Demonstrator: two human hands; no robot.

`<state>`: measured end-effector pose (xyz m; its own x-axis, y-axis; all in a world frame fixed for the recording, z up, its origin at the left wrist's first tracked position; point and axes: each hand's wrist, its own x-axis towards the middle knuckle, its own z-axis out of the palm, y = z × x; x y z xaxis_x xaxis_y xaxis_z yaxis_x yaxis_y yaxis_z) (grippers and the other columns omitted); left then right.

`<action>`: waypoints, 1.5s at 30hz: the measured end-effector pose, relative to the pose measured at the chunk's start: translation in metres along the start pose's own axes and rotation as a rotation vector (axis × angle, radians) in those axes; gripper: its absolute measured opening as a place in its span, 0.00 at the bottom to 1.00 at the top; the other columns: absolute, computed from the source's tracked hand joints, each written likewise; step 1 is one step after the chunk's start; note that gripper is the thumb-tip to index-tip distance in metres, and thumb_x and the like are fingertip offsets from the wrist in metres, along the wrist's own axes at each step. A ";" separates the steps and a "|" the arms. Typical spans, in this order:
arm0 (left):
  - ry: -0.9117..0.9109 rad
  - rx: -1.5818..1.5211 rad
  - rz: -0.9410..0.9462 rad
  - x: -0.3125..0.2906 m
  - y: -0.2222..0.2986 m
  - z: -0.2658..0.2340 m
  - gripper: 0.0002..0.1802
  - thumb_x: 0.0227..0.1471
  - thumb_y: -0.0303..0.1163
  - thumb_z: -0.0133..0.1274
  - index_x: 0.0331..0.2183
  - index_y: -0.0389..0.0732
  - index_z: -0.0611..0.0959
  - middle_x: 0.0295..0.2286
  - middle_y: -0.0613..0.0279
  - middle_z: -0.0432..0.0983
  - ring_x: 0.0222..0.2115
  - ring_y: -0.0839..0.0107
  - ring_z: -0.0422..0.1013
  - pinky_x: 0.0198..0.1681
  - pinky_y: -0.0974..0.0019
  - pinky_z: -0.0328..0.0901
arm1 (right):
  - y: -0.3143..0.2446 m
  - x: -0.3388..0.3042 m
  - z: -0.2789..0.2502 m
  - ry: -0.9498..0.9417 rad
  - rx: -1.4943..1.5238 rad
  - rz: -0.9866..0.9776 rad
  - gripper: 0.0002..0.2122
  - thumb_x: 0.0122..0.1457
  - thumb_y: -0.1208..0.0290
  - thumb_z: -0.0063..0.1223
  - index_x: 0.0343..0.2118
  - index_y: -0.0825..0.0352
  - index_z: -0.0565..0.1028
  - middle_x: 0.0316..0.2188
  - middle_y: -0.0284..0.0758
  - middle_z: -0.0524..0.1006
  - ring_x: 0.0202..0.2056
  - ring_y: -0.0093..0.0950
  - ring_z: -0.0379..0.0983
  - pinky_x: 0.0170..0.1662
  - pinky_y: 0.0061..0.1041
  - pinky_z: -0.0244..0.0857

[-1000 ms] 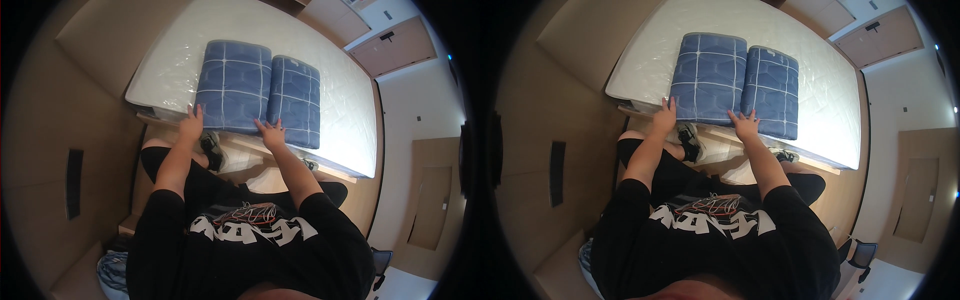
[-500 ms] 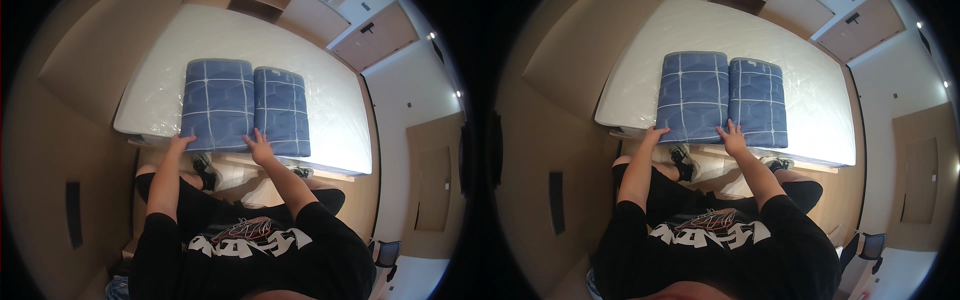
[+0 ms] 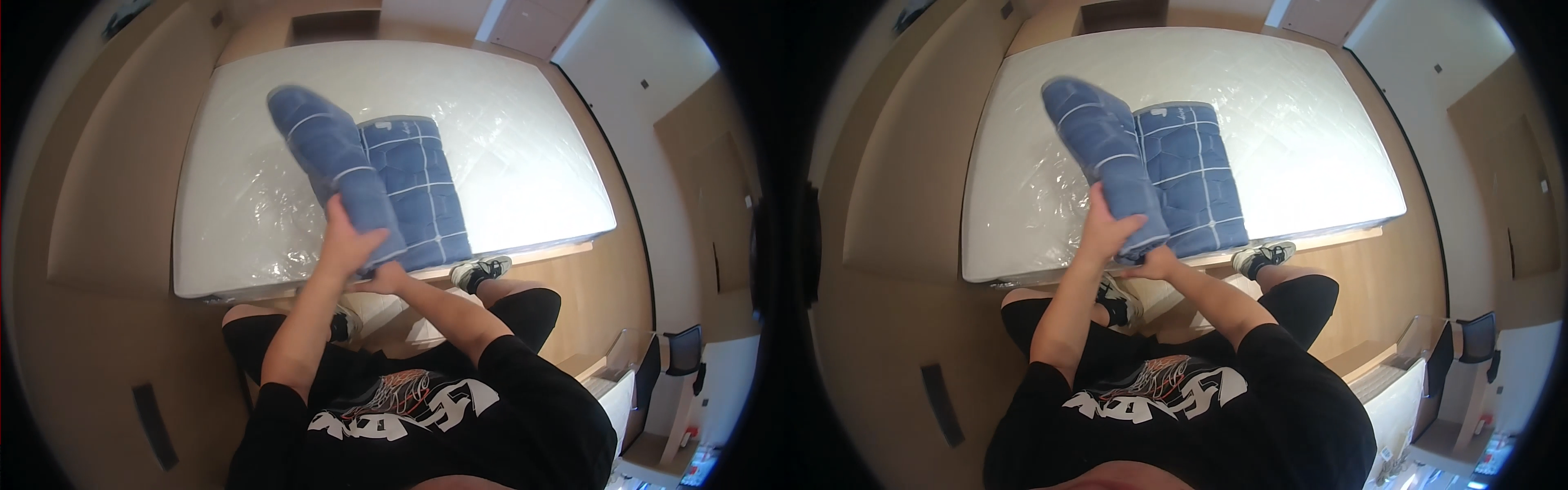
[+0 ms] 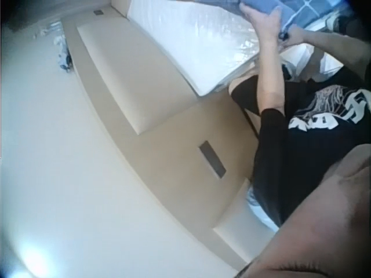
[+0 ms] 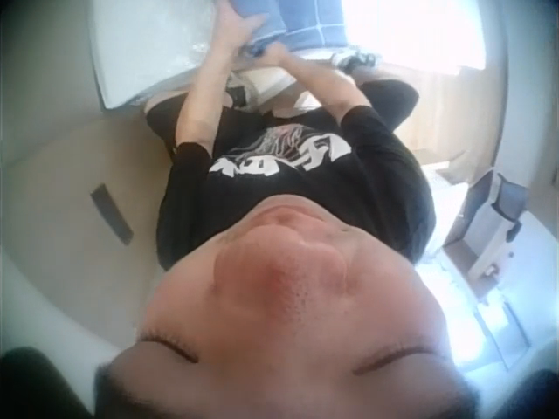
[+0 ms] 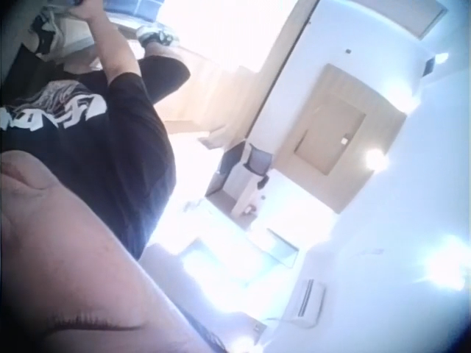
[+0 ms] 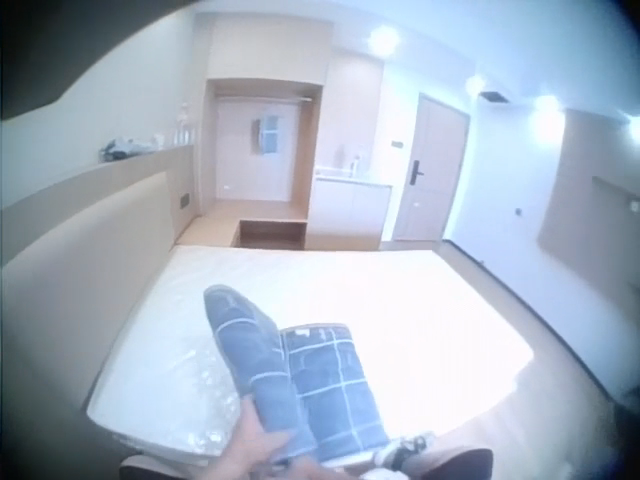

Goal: The person folds, unfolds, flips, and refolds a mattress pad on top of a bed mattress by hand.

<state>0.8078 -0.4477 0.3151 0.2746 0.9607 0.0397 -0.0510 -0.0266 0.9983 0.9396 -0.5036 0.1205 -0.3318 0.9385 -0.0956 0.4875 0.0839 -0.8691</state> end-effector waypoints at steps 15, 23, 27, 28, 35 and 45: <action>-0.622 1.148 -0.187 0.063 0.024 0.251 0.60 0.37 0.42 0.61 0.59 0.17 0.46 0.40 0.30 0.74 0.37 0.43 0.76 0.42 0.54 0.72 | 0.000 -0.161 -0.132 0.406 1.414 0.323 0.36 0.56 0.61 0.63 0.62 0.70 0.56 0.56 0.40 0.69 0.58 0.34 0.66 0.60 0.34 0.59; -0.826 0.876 0.037 0.067 -0.007 0.202 0.51 0.48 0.50 0.59 0.61 0.25 0.58 0.48 0.35 0.68 0.47 0.45 0.70 0.51 0.59 0.66 | -0.011 -0.132 -0.229 0.464 1.008 0.548 0.37 0.53 0.54 0.63 0.60 0.69 0.60 0.46 0.42 0.73 0.42 0.33 0.74 0.39 0.32 0.72; -0.853 1.051 0.400 0.050 -0.003 0.158 0.46 0.42 0.45 0.64 0.60 0.38 0.65 0.50 0.45 0.64 0.54 0.48 0.61 0.57 0.49 0.57 | -0.018 -0.119 -0.260 0.517 0.977 0.643 0.29 0.47 0.67 0.70 0.50 0.74 0.70 0.42 0.44 0.77 0.41 0.35 0.77 0.37 0.33 0.75; -0.683 1.129 0.487 0.037 -0.003 0.136 0.49 0.36 0.43 0.68 0.59 0.44 0.67 0.55 0.46 0.60 0.59 0.47 0.53 0.60 0.46 0.51 | -0.018 -0.115 -0.259 0.426 1.039 0.659 0.29 0.47 0.67 0.70 0.50 0.74 0.70 0.42 0.42 0.77 0.42 0.35 0.77 0.39 0.34 0.75; -0.287 1.311 0.450 0.018 -0.067 0.053 0.56 0.28 0.37 0.73 0.61 0.47 0.65 0.62 0.41 0.51 0.61 0.39 0.52 0.60 0.47 0.56 | -0.026 -0.103 -0.245 0.365 1.018 0.735 0.32 0.48 0.58 0.71 0.51 0.73 0.71 0.47 0.39 0.75 0.47 0.33 0.73 0.43 0.38 0.73; -0.110 0.994 0.131 0.011 -0.069 0.004 0.57 0.33 0.35 0.72 0.62 0.42 0.59 0.56 0.43 0.63 0.52 0.45 0.66 0.52 0.54 0.65 | -0.033 -0.108 -0.237 0.344 1.073 0.827 0.24 0.49 0.47 0.66 0.42 0.59 0.75 0.28 0.29 0.77 0.23 0.21 0.72 0.16 0.13 0.56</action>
<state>0.8183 -0.4368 0.2471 0.4139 0.9042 0.1053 0.7230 -0.3967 0.5656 1.1507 -0.5280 0.2747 0.0333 0.6370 -0.7701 -0.4579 -0.6752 -0.5783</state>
